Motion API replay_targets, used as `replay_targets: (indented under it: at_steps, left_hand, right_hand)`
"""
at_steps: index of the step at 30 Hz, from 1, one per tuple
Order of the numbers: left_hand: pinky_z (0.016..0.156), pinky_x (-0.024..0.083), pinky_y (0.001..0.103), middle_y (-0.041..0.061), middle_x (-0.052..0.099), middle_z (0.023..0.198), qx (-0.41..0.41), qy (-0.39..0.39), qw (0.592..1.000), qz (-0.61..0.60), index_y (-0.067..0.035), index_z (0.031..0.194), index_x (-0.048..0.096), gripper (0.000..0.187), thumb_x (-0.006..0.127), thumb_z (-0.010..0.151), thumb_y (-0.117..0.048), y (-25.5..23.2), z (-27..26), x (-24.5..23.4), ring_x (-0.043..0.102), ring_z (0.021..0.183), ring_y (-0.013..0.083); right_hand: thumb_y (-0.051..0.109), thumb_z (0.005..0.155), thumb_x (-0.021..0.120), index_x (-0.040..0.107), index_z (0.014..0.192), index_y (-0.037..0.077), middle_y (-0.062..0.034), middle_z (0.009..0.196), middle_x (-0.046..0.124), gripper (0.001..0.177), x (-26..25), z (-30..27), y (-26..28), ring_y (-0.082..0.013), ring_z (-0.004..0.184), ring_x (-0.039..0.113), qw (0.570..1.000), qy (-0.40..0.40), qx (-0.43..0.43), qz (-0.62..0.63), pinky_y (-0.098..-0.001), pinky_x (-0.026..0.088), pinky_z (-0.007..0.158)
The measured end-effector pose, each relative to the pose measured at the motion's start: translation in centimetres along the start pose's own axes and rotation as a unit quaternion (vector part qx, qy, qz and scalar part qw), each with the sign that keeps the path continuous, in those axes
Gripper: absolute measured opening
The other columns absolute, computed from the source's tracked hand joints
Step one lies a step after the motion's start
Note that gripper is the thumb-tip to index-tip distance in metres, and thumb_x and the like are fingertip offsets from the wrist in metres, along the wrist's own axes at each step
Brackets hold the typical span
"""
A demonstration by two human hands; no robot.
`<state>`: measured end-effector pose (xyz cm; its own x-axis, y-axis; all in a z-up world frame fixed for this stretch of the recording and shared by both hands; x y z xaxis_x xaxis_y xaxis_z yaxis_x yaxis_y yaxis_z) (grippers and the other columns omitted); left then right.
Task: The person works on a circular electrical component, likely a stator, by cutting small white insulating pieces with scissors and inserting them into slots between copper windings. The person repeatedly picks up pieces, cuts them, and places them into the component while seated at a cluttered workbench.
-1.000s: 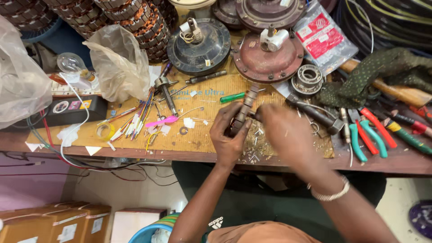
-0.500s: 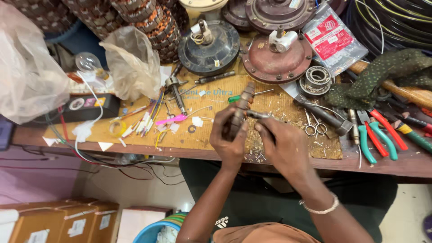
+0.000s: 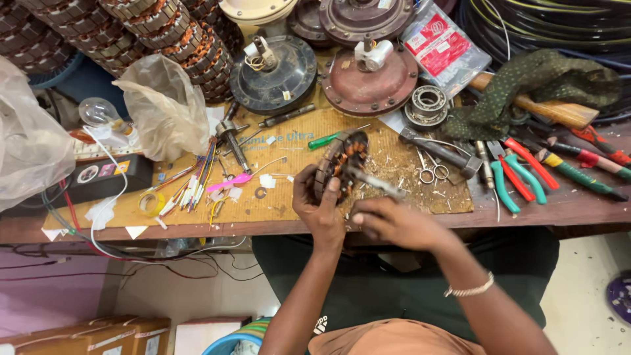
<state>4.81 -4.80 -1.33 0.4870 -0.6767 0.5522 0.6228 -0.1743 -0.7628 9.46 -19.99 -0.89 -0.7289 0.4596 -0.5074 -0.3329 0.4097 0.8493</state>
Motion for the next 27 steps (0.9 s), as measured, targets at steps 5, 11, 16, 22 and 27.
replay_targets:
  at_steps: [5,11,16,22,27]
  left_hand:
    - [0.091,0.053,0.030,0.007,0.065,0.114,0.022,-0.021,0.995,0.099,0.001,0.123,0.060,0.035,0.076,0.091,-0.004,-3.4,0.7,1.5,0.063,0.103,0.0142]
    - [0.091,0.052,0.031,0.006,0.062,0.113,-0.044,-0.109,0.992,0.036,-0.001,0.123,0.059,0.037,0.075,0.090,-0.004,-2.4,0.4,3.0,0.060,0.101,0.0148]
    - [0.089,0.053,0.030,0.003,0.059,0.114,-0.094,-0.103,0.988,-0.072,-0.005,0.122,0.056,0.033,0.071,0.095,-0.015,-0.9,-0.8,3.3,0.059,0.102,0.0132]
    - [0.077,0.048,0.027,0.004,0.062,0.111,-0.181,-0.015,0.980,-0.083,-0.009,0.123,0.060,0.038,0.054,0.107,-0.043,1.1,-2.4,4.7,0.059,0.098,0.0129]
    - [0.112,0.048,0.035,0.009,0.064,0.129,-0.057,0.166,0.976,0.130,-0.008,0.125,0.065,0.039,0.064,0.107,-0.043,-0.1,-2.7,7.7,0.060,0.124,0.0197]
  right_hand:
    - [0.021,0.097,0.067,0.071,0.102,0.006,-0.0046,0.074,0.068,0.017,-2.4,-3.4,2.5,-0.0180,0.064,0.065,0.980,-0.160,-0.108,0.052,-0.0315,0.053,0.058]
    - [0.016,0.079,0.082,0.061,0.131,0.007,-0.0179,0.122,0.062,0.057,-3.4,-3.8,6.5,-0.0384,0.110,0.062,0.911,-0.322,-0.224,-0.128,-0.0452,0.052,0.092]
    - [0.011,0.075,0.085,0.053,0.145,0.010,-0.0166,0.131,0.056,0.078,-3.1,-2.1,5.3,-0.0403,0.118,0.060,0.920,-0.318,-0.194,-0.126,-0.0471,0.051,0.098]
    - [0.019,0.074,0.090,0.052,0.141,0.002,-0.0222,0.130,0.063,0.079,-3.5,-1.8,3.3,-0.0429,0.121,0.061,0.896,-0.376,-0.198,-0.130,-0.0497,0.050,0.100]
    - [0.003,0.097,0.067,0.053,0.151,0.002,-0.0140,0.137,0.063,0.056,-3.9,-2.5,1.3,-0.0243,0.122,0.061,0.909,-0.380,-0.114,0.126,-0.0372,0.051,0.102]
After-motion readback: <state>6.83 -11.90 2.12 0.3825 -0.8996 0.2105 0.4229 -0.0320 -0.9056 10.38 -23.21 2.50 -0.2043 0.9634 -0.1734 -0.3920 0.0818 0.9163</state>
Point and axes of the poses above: each hand's wrist, its own z-axis towards the middle knuckle, its own x-axis out of the palm, y = z × x, the point moved 9 cm from there along z, towards the middle knuckle
